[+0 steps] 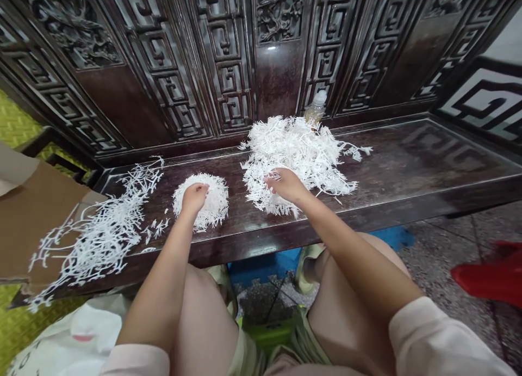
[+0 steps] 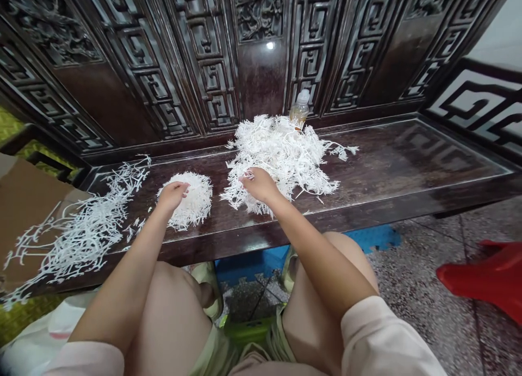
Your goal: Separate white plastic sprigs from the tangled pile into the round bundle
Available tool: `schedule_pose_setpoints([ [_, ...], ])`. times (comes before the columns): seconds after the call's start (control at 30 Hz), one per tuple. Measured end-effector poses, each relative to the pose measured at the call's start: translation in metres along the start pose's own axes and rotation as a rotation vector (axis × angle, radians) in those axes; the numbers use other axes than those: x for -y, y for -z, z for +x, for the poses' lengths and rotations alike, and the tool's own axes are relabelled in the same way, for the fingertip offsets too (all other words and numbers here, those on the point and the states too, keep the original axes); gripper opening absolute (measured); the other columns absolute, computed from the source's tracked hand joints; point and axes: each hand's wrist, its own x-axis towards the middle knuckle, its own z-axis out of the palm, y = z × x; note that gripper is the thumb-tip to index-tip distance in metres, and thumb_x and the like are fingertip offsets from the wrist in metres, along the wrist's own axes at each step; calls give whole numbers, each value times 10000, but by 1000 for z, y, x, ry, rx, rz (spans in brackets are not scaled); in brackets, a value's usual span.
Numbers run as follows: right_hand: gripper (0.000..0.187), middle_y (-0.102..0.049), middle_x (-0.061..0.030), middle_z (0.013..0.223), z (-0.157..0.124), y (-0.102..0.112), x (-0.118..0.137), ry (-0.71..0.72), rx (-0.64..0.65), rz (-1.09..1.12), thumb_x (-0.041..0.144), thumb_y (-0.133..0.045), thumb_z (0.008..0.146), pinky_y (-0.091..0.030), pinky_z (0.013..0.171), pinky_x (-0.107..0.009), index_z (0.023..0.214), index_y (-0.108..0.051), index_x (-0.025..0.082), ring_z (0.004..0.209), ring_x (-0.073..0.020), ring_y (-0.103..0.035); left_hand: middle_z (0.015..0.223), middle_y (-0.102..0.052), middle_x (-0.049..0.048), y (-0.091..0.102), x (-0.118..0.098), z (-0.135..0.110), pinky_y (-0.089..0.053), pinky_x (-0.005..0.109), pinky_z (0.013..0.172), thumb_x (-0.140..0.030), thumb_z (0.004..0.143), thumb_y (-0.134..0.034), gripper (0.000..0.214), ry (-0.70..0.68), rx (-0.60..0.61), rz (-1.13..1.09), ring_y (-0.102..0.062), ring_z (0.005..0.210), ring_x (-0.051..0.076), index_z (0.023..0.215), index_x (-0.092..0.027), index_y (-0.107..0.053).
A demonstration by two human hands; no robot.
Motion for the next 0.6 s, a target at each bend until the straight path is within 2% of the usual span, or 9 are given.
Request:
schedule_pose_setpoints([
  [0.1,227,-602,-30,668,-1,-2,3,25,45,70,354,-446,746,-381,581,-241,684,-534,154,543,-112,-527,839,-597,81,3,11,4,-380,307,684,-305,659,-504,254,78,-89,164,-541,730,194,860,-174,-586],
  [0.17,227,-599,-25,657,0,-2,5,31,48,68,351,-450,740,-379,582,-237,666,-535,155,545,-111,-525,970,-565,120,3,7,-1,-359,359,757,-317,653,-516,306,82,-184,295,-514,888,253,922,-185,-581],
  [0.23,223,-598,-24,659,-1,-3,7,39,31,31,352,-459,732,-375,600,-240,660,-539,157,585,-123,-530,1033,-535,130,-1,-6,-11,-336,381,799,-348,672,-501,321,14,-225,321,-473,973,275,943,-193,-576],
  [0.27,221,-598,-26,668,-1,-4,9,45,16,8,353,-462,728,-373,614,-242,662,-541,158,613,-129,-532,1017,-542,122,-4,-15,-18,-340,371,797,-371,696,-474,318,-41,-182,269,-479,961,262,943,-196,-573],
  [0.3,220,-599,-28,681,-2,-6,11,50,3,-15,356,-464,727,-371,626,-243,670,-541,159,638,-134,-533,972,-560,105,-8,-24,-25,-352,348,778,-395,721,-440,319,-102,-87,183,-501,915,237,936,-199,-570],
  [0.4,222,-596,-29,721,-5,-11,16,78,-28,-81,366,-453,733,-367,652,-246,702,-542,165,683,-141,-531,761,-577,43,-23,-52,-51,-372,272,658,-477,752,-373,364,-245,325,-56,-520,696,161,829,-189,-581],
  [0.43,220,-594,-27,727,-6,-12,17,84,-35,-102,367,-450,736,-366,656,-247,711,-541,168,693,-143,-530,684,-553,24,-27,-59,-59,-359,257,615,-499,744,-379,377,-272,407,-77,-497,636,145,766,-181,-580],
  [0.5,211,-593,-23,739,-7,-15,19,102,-49,-137,364,-445,742,-363,663,-250,721,-540,177,716,-149,-531,558,-470,-11,-35,-68,-73,-312,236,545,-520,720,-415,380,-309,486,-65,-430,550,121,651,-170,-547],
  [0.6,200,-601,-28,767,-8,-17,21,111,-51,-174,361,-447,747,-359,664,-255,733,-540,184,745,-160,-535,479,-367,-37,-39,-72,-83,-251,227,500,-503,712,-439,376,-344,499,-11,-353,495,102,551,-165,-475],
])
